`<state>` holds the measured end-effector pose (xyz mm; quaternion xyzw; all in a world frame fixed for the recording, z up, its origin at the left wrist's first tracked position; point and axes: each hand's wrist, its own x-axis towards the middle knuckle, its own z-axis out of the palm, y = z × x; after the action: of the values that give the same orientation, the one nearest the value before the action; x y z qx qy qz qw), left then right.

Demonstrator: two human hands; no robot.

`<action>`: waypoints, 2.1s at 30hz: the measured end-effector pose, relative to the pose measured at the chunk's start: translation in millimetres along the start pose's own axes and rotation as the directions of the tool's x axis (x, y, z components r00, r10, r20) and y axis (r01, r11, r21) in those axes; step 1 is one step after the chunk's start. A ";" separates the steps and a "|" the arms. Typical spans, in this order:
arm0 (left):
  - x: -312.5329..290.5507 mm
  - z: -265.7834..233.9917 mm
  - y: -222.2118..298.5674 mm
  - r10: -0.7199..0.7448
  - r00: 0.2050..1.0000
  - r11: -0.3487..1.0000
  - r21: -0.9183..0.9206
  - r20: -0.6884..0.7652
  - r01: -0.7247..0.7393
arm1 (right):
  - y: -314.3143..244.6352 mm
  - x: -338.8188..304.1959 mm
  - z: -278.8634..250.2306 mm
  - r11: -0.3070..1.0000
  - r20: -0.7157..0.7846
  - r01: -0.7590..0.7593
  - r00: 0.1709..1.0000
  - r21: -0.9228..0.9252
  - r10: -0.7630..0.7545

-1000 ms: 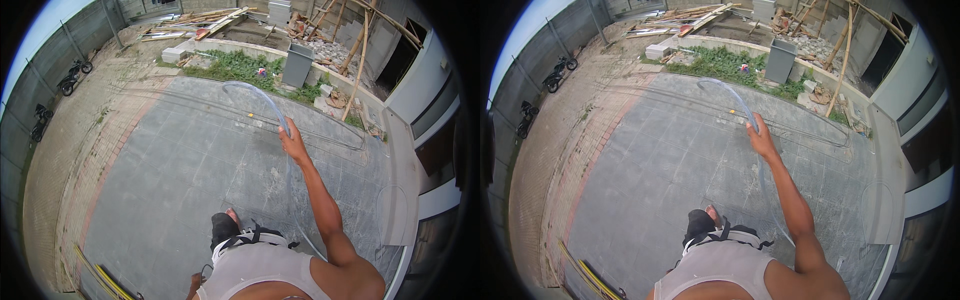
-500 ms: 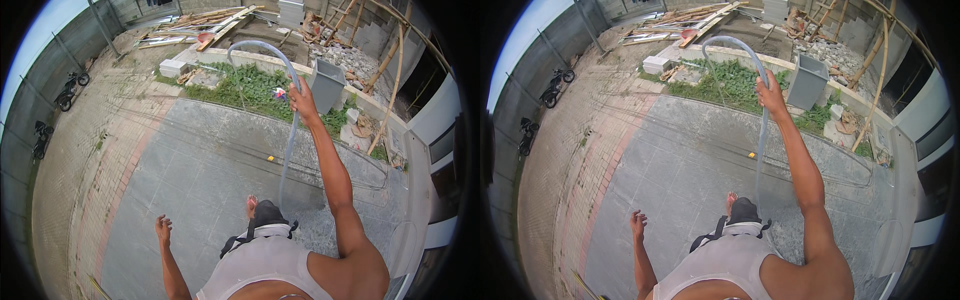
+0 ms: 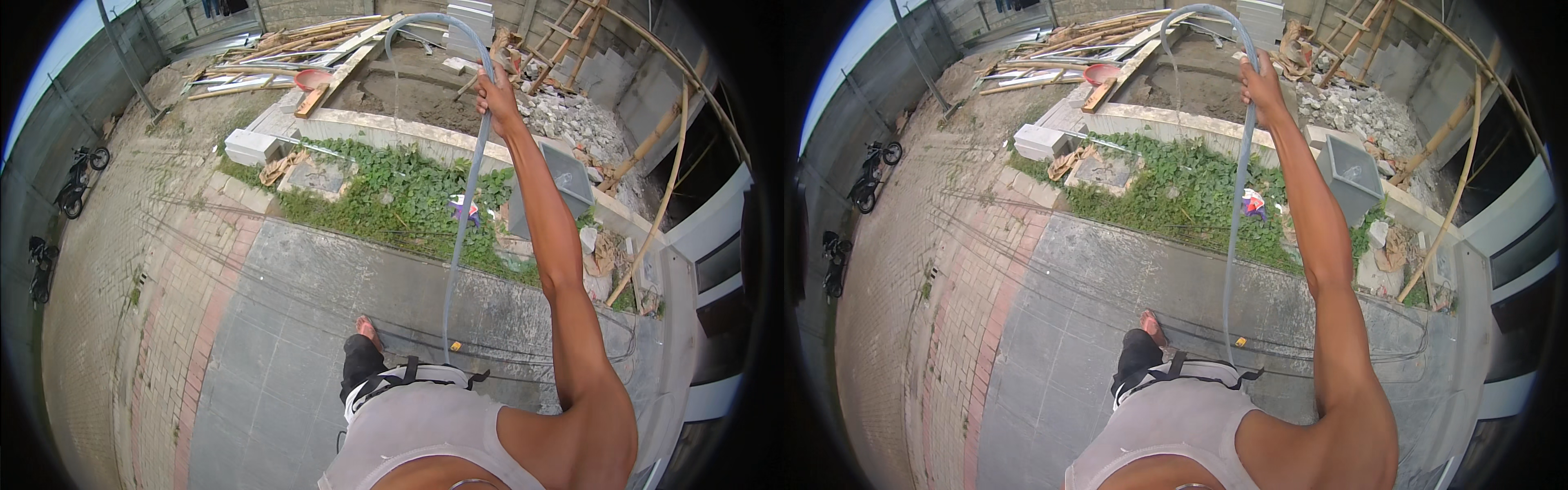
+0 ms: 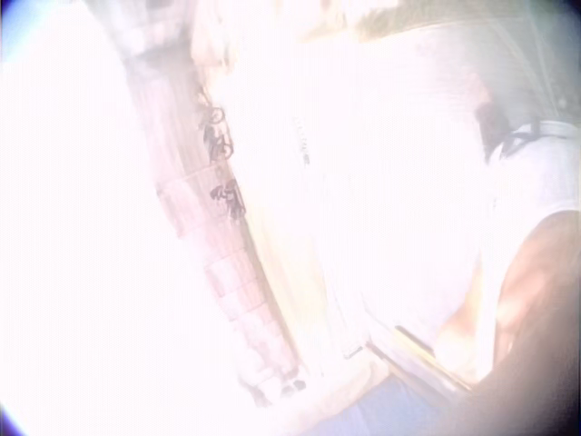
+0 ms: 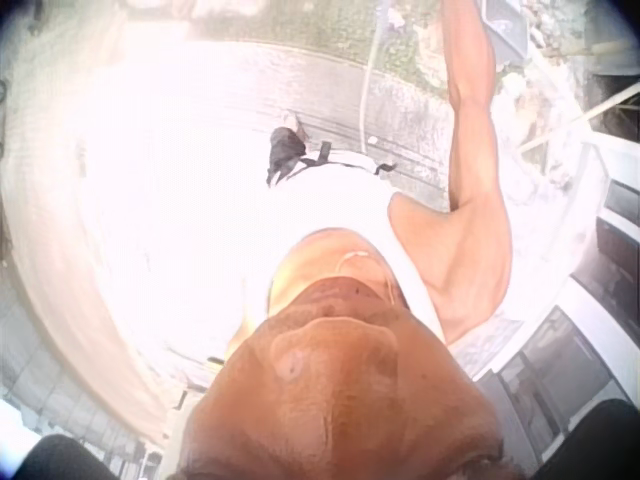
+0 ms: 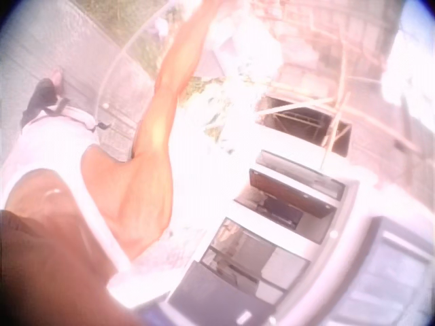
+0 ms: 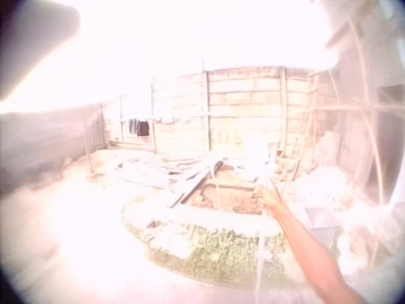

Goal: The person mixes wet mortar in a concrete pit using a hoe, repeatedly pulling and pushing the mixture to achieve consistency.

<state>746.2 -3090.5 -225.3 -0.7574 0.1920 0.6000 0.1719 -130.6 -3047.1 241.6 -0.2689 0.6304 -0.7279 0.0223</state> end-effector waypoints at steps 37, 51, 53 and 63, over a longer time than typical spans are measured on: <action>-104.4 469.7 1337.6 0.546 0.827 0.792 0.237 0.137 -0.562 | 385.3 620.3 30.5 0.856 -0.706 -0.509 0.638 -0.087 0.308; -325.8 723.1 1647.8 0.655 0.340 0.343 0.135 0.675 -0.930 | 416.1 736.4 58.4 0.801 -0.745 -0.590 0.577 -0.098 0.334; -299.6 717.6 1618.3 0.556 0.469 0.393 0.281 0.686 -0.876 | 426.2 745.5 63.6 0.797 -0.758 -0.598 0.557 -0.083 0.339; -187.4 593.7 1537.8 0.259 0.936 0.696 0.626 0.237 -0.351 | 479.3 801.1 74.4 0.816 -0.714 -0.577 0.588 -0.042 0.379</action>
<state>-557.3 -4116.8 -220.0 -0.5638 0.5027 0.5614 0.3380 -930.9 -3509.9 91.6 0.1958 0.7352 -0.6471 -0.0484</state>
